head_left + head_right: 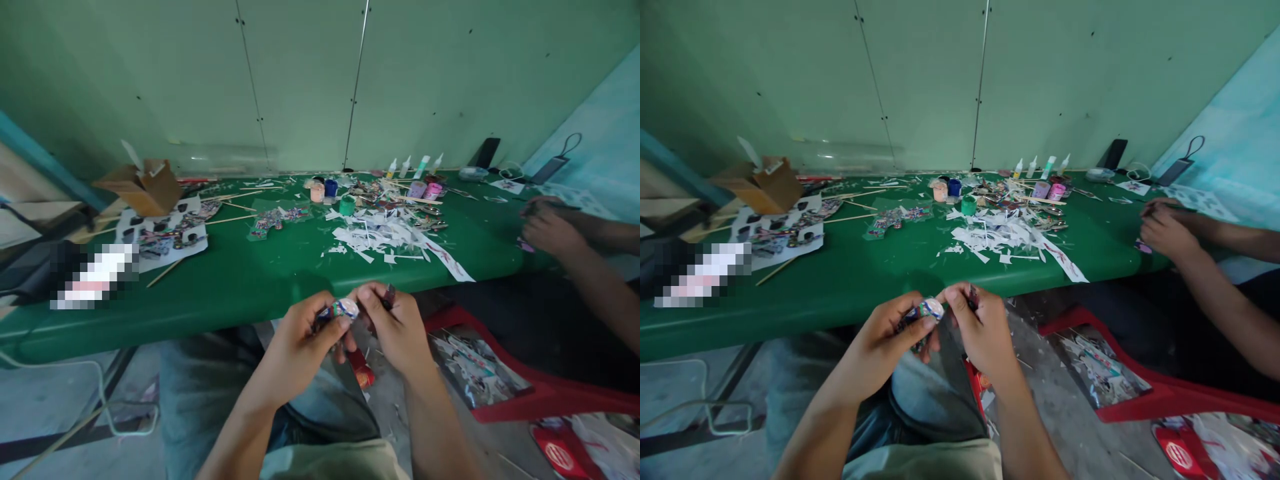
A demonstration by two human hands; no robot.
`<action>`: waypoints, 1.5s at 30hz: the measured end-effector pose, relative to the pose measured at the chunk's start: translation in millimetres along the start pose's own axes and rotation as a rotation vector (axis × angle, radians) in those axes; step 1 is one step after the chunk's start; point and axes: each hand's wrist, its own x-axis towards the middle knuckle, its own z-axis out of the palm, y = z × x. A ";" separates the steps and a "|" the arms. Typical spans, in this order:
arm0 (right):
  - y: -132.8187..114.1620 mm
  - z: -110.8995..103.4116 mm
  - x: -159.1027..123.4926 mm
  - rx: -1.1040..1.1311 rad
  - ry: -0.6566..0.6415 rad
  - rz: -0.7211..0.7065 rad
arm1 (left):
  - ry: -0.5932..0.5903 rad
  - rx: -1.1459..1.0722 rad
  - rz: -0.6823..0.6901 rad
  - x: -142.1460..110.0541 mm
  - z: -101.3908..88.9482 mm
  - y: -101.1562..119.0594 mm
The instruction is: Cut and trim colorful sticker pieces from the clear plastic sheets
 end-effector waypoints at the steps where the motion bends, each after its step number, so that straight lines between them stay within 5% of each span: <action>1: 1.2 1.4 -0.2 -0.047 0.057 -0.019 | 0.033 -0.065 -0.009 -0.1 1.7 0.5; 9: 16.9 20.2 -8.0 -0.398 0.153 -0.347 | 0.163 -0.237 0.010 1.9 10.9 -4.2; 25: 20.9 26.8 -9.9 -0.463 0.174 -0.387 | 0.140 -0.232 0.021 1.8 16.8 -5.6; 34: 26.7 29.3 -10.8 -0.475 0.223 -0.350 | 0.117 -0.227 -0.018 1.1 16.4 -4.1; 39: 34.8 18.9 3.4 -0.402 0.304 -0.200 | 0.062 -0.254 -0.086 -0.2 16.7 -6.6; 45: 30.0 5.5 4.5 0.148 -0.045 0.109 | 0.096 -0.175 -0.053 1.5 11.1 -7.4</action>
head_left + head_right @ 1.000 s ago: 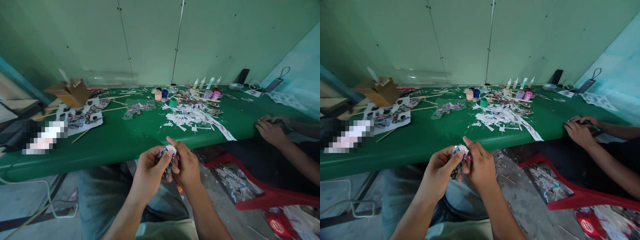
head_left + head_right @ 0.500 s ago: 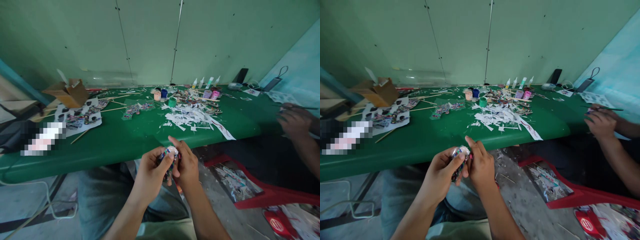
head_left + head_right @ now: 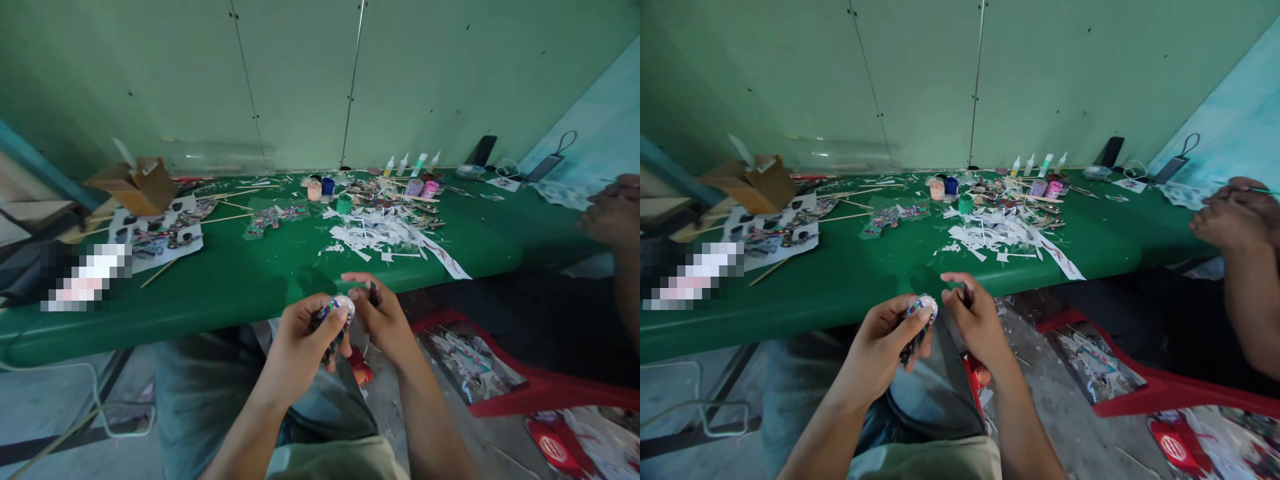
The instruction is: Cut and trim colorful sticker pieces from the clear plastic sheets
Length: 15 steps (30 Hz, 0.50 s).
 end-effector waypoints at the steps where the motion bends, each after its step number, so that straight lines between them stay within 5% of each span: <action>1: 0.3 -3.1 -2.4 0.047 -0.021 0.014 | -0.001 0.016 0.010 0.4 -1.5 0.5; 10: 43.0 -53.3 -6.8 0.260 -0.141 0.235 | -0.006 0.391 0.106 7.6 -16.9 -15.0; 12: 60.4 -60.8 -1.5 0.016 -0.240 0.301 | -0.018 0.446 0.124 11.7 -19.8 -17.0; 15: 81.9 -68.3 1.6 -0.522 -0.065 0.276 | 0.048 0.448 0.114 18.2 -24.2 -16.2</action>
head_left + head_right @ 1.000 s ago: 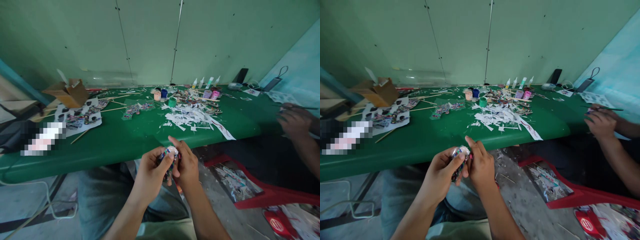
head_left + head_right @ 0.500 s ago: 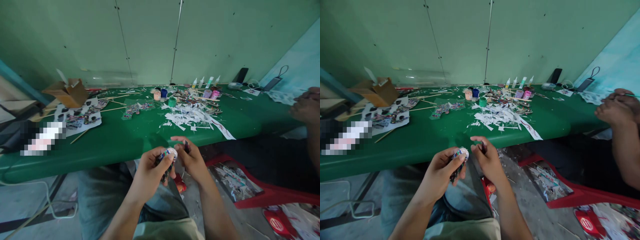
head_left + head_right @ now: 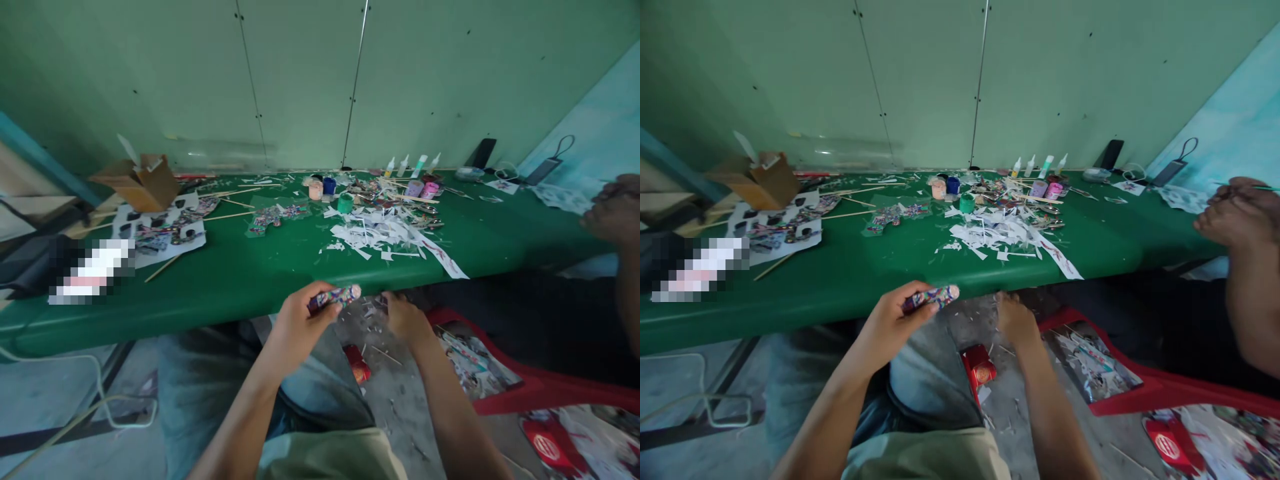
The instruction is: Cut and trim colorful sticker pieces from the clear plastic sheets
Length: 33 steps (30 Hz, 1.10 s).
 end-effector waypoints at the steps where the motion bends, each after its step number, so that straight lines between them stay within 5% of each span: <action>1: 4.1 0.3 0.2 -0.067 0.000 -0.014 | 0.045 -0.021 -0.004 1.9 -1.5 -0.7; 8: -19.6 -5.2 -16.6 0.157 0.039 -0.180 | 0.232 -0.425 0.047 10.2 -2.3 -12.1; 11: -44.8 0.5 -24.2 0.476 0.010 -0.116 | 0.203 -0.531 0.012 11.3 0.9 -11.4; 16: -81.7 13.0 -42.1 0.962 -0.188 -0.046 | 0.110 -0.387 0.010 5.2 3.8 0.3; 26: -111.8 12.2 -59.7 0.974 0.015 -0.121 | -0.095 -0.314 0.036 -13.4 21.1 23.3; 30: -111.8 8.1 -62.9 0.590 0.246 -0.340 | 0.100 -0.345 0.068 -22.1 25.1 38.0; 33: -112.4 9.5 -67.5 0.203 0.410 -0.521 | 0.107 -0.306 0.098 -29.3 25.9 45.3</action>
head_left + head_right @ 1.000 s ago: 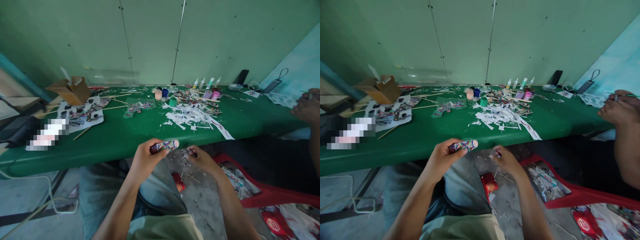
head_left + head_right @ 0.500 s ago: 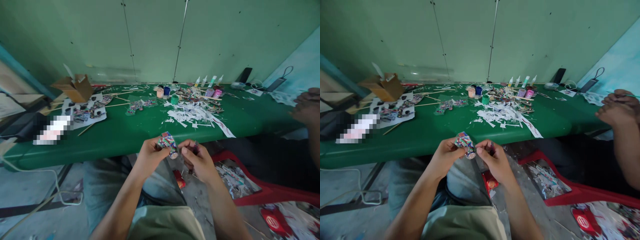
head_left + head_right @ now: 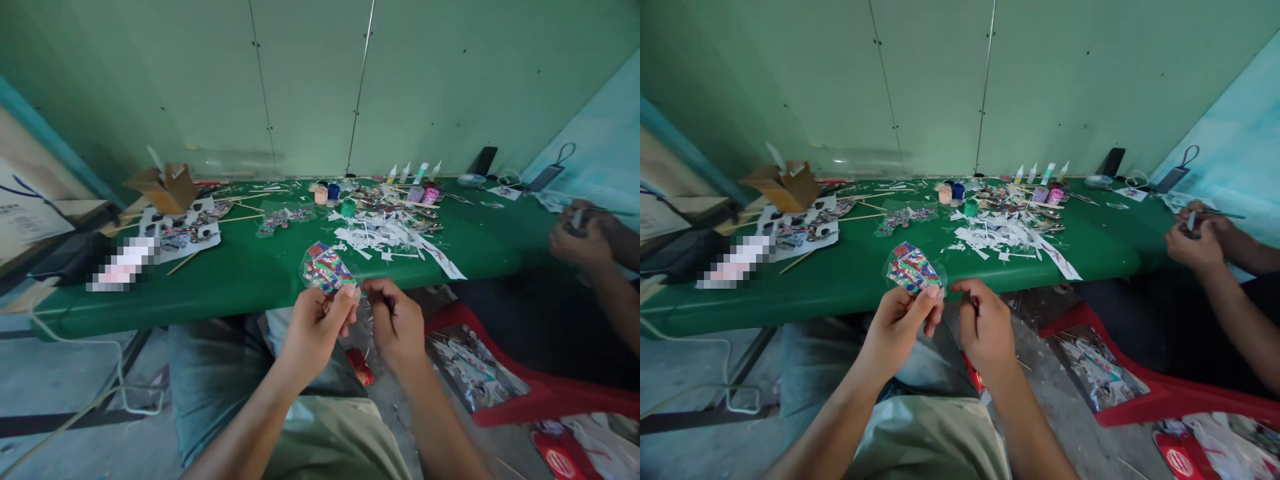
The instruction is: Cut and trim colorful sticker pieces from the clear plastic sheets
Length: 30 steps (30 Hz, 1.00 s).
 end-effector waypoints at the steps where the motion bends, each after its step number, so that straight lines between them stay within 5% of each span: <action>1: -1.5 0.7 -1.4 -0.073 0.004 -0.072 | -0.002 0.008 0.009 -2.0 0.5 1.1; 15: -12.2 -0.8 0.2 -0.364 -0.022 -0.277 | 0.080 0.044 0.005 -9.4 9.2 1.5; 30: -1.1 11.8 -6.3 -0.354 0.095 -0.144 | 0.021 -0.029 0.006 -8.3 14.7 2.7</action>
